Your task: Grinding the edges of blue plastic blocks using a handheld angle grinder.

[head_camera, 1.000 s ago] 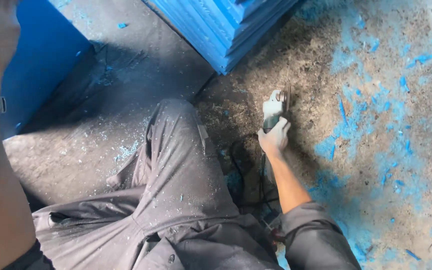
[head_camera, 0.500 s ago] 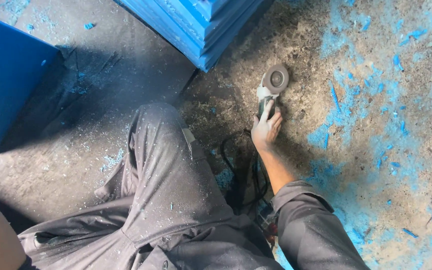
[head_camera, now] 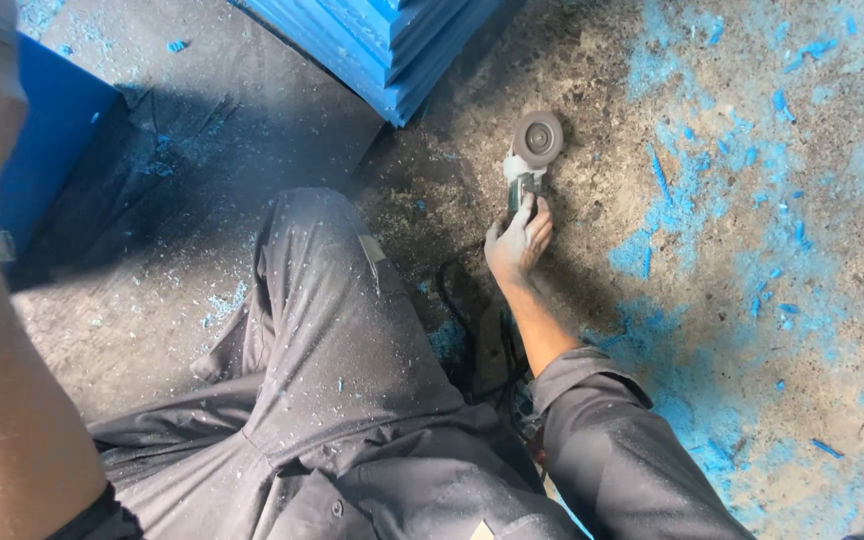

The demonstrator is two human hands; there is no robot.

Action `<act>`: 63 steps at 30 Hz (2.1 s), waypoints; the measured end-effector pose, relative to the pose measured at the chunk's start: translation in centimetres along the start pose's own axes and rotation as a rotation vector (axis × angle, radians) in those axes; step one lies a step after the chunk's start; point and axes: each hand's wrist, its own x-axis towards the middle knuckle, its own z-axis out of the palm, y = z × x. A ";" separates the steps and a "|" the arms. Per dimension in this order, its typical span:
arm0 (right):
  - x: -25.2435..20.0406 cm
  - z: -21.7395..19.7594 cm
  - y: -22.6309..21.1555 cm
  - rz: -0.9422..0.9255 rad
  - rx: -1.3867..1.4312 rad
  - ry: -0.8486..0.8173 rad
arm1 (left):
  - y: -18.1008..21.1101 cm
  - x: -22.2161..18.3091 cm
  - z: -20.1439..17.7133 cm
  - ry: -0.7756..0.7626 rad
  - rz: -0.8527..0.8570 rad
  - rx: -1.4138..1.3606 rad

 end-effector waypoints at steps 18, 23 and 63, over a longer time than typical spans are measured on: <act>-5.7 -11.0 -27.3 0.394 1.794 -1.457 | 21.7 -25.7 -18.3 0.261 0.120 -0.491; -9.8 -9.2 -25.9 0.413 1.933 -1.723 | 18.2 -30.6 -19.8 0.218 0.172 -0.627; -15.0 -8.3 -30.8 -0.160 1.109 -2.069 | 10.0 -64.8 -10.6 0.781 -1.491 -1.106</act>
